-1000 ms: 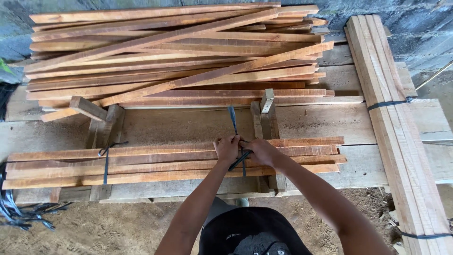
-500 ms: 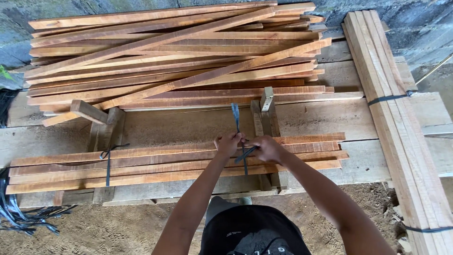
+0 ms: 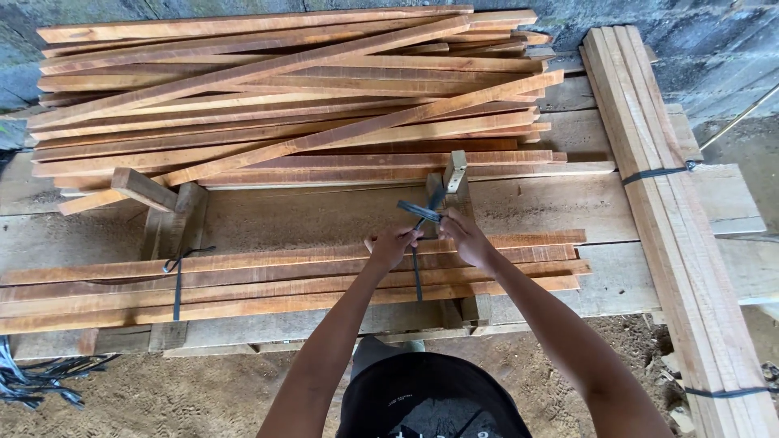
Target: The recorder is bundling long thin wooden strips together using plastic straps.
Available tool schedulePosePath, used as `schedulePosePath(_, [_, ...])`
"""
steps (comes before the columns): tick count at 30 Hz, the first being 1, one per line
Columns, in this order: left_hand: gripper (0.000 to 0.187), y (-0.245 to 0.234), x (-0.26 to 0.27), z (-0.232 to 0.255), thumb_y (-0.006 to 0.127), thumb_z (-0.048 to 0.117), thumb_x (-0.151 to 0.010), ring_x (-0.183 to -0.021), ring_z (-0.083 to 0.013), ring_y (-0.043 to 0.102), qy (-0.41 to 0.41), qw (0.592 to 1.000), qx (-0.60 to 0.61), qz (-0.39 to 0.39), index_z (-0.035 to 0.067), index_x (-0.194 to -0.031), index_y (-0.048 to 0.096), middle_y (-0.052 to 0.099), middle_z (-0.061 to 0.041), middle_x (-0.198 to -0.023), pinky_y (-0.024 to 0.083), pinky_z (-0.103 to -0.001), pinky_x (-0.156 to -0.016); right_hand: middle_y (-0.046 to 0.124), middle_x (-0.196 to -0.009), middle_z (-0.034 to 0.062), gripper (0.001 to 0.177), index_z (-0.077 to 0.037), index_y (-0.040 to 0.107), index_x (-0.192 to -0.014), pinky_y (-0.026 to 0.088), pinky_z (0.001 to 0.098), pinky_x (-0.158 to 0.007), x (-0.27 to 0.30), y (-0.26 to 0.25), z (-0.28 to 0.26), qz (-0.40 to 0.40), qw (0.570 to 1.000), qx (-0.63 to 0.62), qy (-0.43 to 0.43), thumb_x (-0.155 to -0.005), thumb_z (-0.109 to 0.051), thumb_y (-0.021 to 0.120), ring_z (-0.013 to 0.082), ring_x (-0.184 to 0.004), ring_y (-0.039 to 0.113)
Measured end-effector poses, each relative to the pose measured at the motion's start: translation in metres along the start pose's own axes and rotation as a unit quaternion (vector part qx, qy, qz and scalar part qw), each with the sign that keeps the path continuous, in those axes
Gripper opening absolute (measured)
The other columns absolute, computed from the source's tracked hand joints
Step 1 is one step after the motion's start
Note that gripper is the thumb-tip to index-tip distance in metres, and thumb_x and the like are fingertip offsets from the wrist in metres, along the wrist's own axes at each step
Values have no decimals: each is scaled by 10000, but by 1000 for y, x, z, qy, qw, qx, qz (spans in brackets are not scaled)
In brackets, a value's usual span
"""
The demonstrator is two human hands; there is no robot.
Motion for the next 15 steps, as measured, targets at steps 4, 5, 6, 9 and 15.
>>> schedulePosePath(4, [502, -24, 50, 67, 568, 455, -1030, -1300, -433, 593, -23, 999, -18, -17, 177, -1445, 617, 688, -135, -1352, 427, -610, -1107, 465, -733, 8, 231, -64, 599, -989, 458, 263, -641, -13, 6, -37, 37, 998, -11, 42, -1107, -190, 446, 132, -742, 558])
schedulePosePath(5, [509, -24, 47, 62, 546, 466, -1046, -1345, -433, 548, -14, 999, -21, -24, 201, -1481, 544, 630, -157, -1399, 385, -653, -1137, 466, -727, 11, 239, -34, 604, -1025, 469, 250, -623, -17, 9, -40, 34, 998, -3, 45, -1111, -188, 442, 138, -751, 583])
schedulePosePath(6, [523, -23, 45, 57, 524, 478, -1062, -1391, -433, 502, -4, 999, -25, -30, 226, -1516, 471, 571, -178, -1447, 342, -696, -1168, 467, -720, 14, 254, -5, 609, -1061, 480, 237, -604, -20, 12, -44, 31, 998, 6, 48, -1115, -185, 439, 145, -759, 608])
schedulePosePath(9, [376, -11, 18, 18, 539, 494, -1056, -1386, -380, 524, -11, 997, -72, -27, 273, -1359, 506, 635, -86, -1376, 142, -687, -1213, 595, -731, 90, 279, 9, 624, -1078, 550, 294, -629, -37, 14, -35, 11, 997, 61, 38, -1118, -230, 485, 199, -812, 681])
schedulePosePath(15, [269, -10, 21, 21, 660, 400, -1043, -1287, -334, 626, 43, 999, -29, 13, 176, -1185, 617, 715, -104, -1233, 213, -650, -1201, 670, -770, 212, 288, 58, 666, -1047, 593, 451, -750, -67, 31, -46, -8, 986, 161, 37, -1105, -170, 500, 329, -828, 750])
Point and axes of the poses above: each hand's wrist, its own x-axis away from the middle knuckle, its own y-axis out of the palm, z = x × y, the point moved 5 cm from there along -x, towards the middle knuckle
